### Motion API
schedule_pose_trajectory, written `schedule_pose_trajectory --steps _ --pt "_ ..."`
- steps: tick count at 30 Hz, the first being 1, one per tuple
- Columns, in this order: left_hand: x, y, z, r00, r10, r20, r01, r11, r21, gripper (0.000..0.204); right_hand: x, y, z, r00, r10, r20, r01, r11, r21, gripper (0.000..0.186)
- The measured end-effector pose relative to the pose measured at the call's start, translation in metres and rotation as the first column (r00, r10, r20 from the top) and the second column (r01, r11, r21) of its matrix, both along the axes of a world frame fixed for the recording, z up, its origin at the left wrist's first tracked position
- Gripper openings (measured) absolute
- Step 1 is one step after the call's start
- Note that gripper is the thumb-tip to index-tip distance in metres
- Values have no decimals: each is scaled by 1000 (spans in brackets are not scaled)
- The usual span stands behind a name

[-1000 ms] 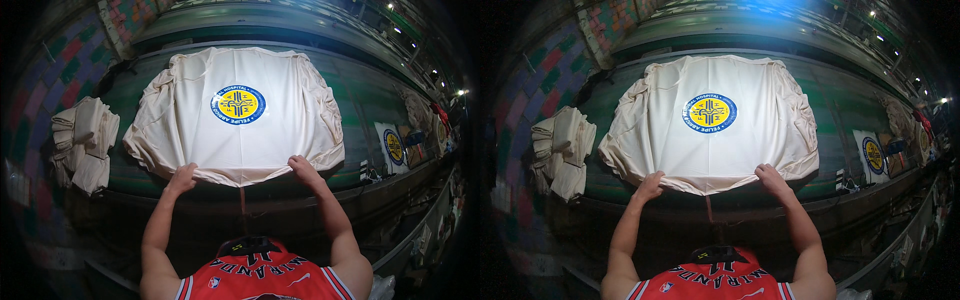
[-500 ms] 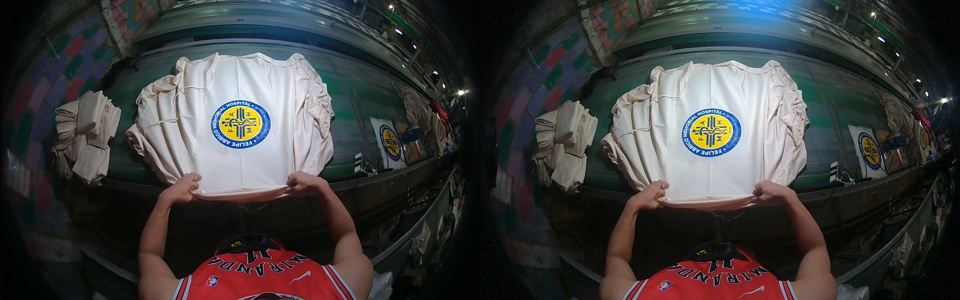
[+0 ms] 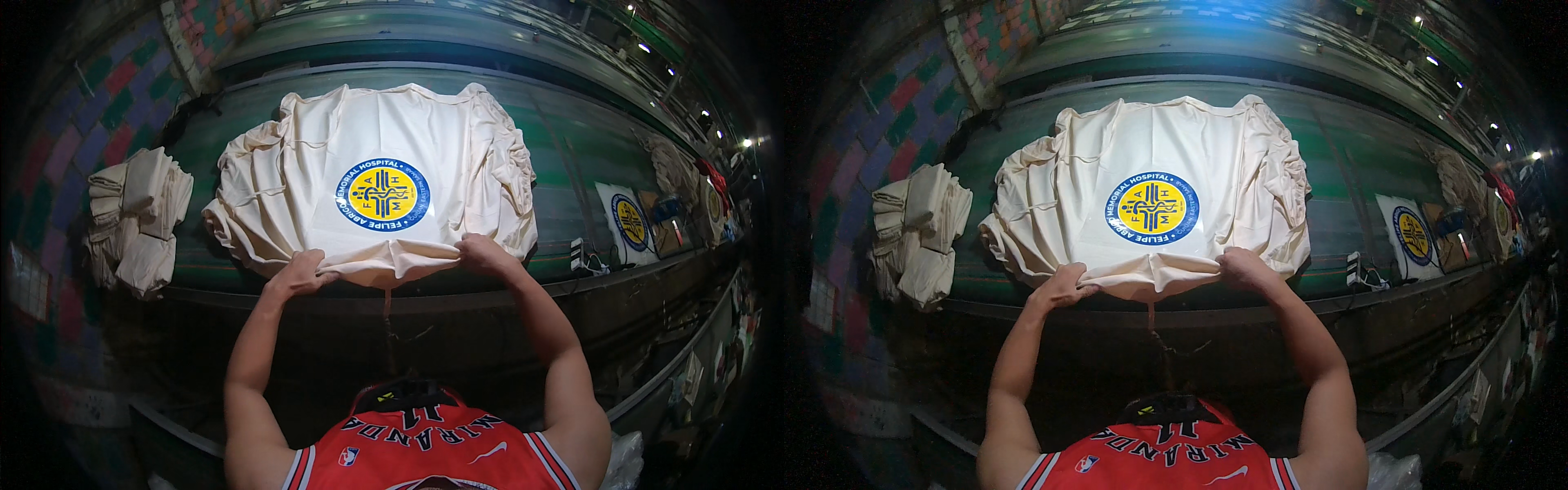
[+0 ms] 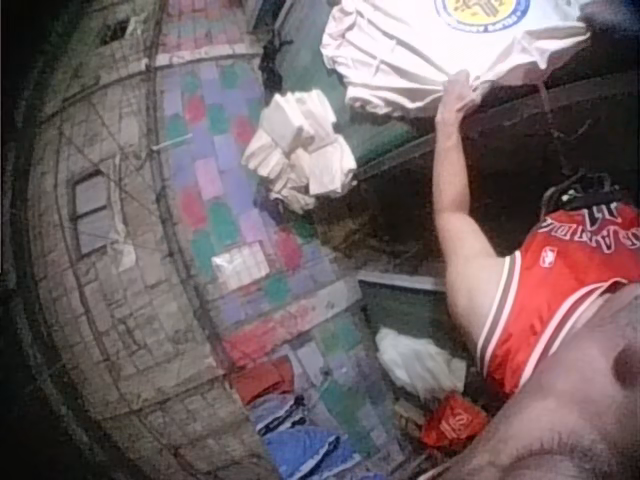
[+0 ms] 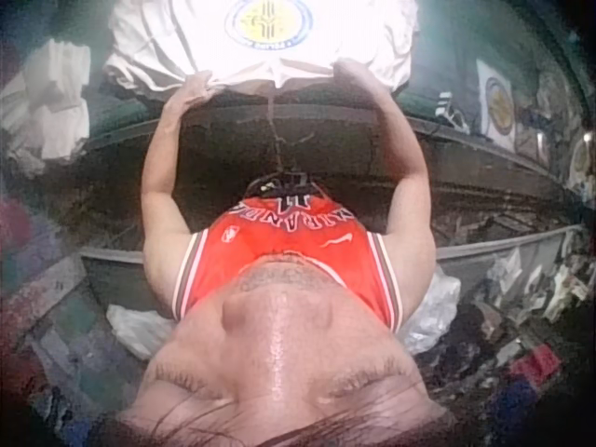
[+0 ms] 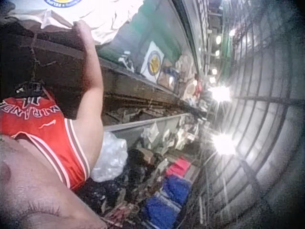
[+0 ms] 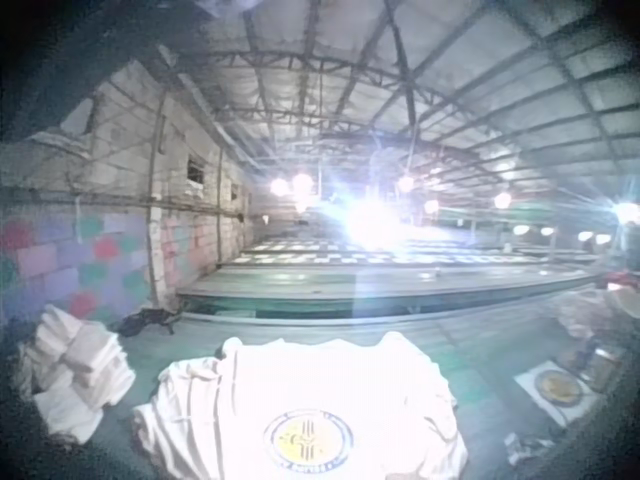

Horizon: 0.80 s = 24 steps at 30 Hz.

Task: The person irons a white garment on a green ironing table, then folds it and places it on a stack. They pick up another white garment, unfold it, and use a metal ruler to press and align the fabric on the table.

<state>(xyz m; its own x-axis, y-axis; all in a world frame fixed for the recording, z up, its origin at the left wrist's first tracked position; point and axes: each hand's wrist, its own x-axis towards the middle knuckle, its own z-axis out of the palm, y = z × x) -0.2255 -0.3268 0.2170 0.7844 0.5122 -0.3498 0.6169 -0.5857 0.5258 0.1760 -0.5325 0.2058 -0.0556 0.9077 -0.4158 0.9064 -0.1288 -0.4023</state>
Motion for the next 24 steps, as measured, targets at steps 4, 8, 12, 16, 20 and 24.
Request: schedule_pose_trajectory --steps 4,8,12,16,20,24 --pt "-7 4 -11 999 20 33 -18 999 -36 23 3 -4 -7 998 36 -59 -31 996 79 13" --pt "-7 10 -18 966 147 212 -142 989 -35 30 5 -1 -1 995 -78 -64 75 996 -38 15" --pt "1 14 -5 947 153 284 -238 925 297 29 8 13 14 991 -27 -129 78 909 410 20" --pt "-2 6 8 921 72 383 -296 770 565 12 5 8 17 999 -36 36 -1 685 729 19" --pt "-31 -25 -5 944 -58 326 -225 611 759 6 -17 -37 -4 982 -1 191 -157 568 808 26" --pt "-69 -72 -43 956 -178 232 -62 654 754 8 -54 -99 -40 991 86 107 -136 713 688 25"
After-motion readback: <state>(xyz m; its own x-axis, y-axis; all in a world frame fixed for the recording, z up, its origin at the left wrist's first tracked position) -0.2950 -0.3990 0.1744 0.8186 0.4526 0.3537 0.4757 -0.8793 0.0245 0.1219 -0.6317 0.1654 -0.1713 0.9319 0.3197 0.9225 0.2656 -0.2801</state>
